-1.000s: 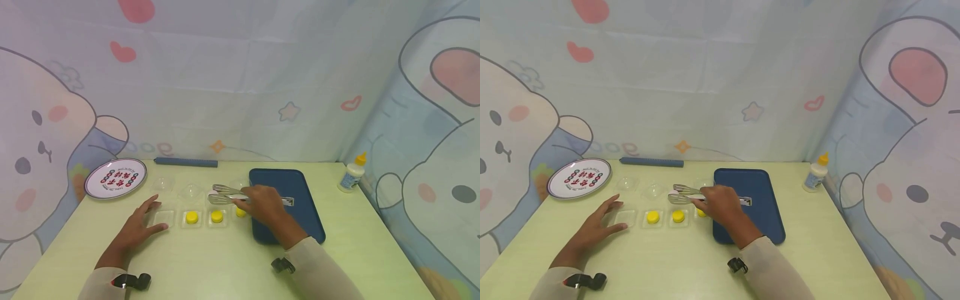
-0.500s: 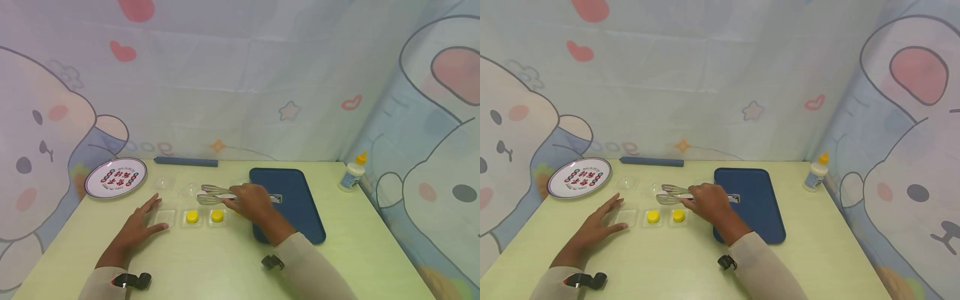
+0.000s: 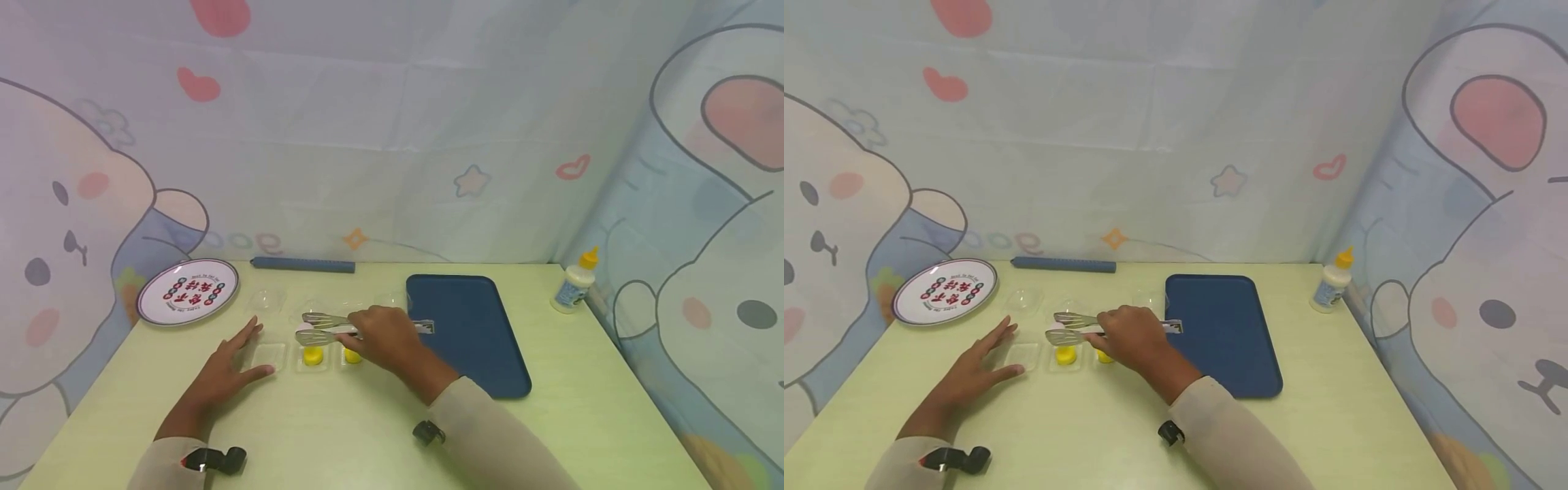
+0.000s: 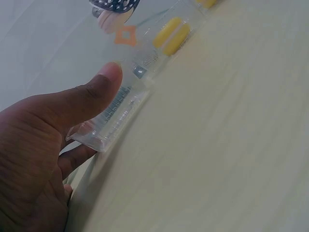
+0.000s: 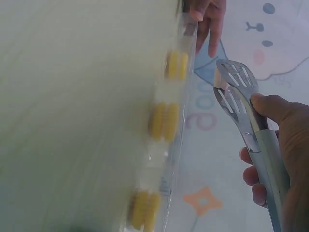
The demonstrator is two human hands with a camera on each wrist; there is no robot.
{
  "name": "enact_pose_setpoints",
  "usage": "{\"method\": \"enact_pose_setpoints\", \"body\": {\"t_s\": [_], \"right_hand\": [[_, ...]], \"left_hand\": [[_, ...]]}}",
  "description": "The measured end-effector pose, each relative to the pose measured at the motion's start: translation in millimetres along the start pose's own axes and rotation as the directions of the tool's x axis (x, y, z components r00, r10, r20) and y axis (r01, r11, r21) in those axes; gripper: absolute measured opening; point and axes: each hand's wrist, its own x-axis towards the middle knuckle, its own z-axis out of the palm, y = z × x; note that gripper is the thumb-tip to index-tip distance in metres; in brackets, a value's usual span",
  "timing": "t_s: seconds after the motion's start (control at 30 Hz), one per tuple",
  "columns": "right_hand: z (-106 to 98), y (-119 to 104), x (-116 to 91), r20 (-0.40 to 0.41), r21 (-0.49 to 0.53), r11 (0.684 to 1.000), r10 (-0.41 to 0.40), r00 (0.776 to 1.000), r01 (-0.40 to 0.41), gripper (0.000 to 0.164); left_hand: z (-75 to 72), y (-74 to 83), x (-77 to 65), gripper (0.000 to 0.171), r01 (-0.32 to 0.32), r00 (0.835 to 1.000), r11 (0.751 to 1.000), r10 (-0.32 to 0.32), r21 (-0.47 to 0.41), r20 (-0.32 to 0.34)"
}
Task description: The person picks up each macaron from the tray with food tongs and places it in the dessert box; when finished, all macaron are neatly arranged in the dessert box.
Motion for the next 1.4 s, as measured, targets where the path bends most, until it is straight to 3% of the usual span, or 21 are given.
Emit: {"method": "enact_pose_setpoints", "body": {"t_s": [0.17,0.47,1.03,1.4], "right_hand": [[1.5,-11.0,5.6,0.007,-0.002,1.000,-0.016,1.000,0.016,0.037],[6.7,-33.0,18.0,-0.061,-0.050,0.998,-0.031,0.998,0.028,0.037],[12.6,-64.5,41.2,0.080,-0.157,0.985,-0.066,0.995,0.078,0.042],[19.7,-72.4,50.2,0.162,-0.160,0.982,-0.078,0.984,0.104,0.039]], "left_hand": [[1.2,-0.6,0.0,0.110,0.001,1.000,1.000,0.000,-0.007,0.006],[-0.3,0.2,1.8,0.109,-0.004,1.000,1.000,0.004,-0.013,0.002],[0.6,-4.5,2.5,0.106,-0.002,1.000,1.000,0.002,-0.017,-0.009],[1.1,-4.6,2.9,0.104,-0.025,1.000,1.000,0.025,-0.017,-0.018]]}}
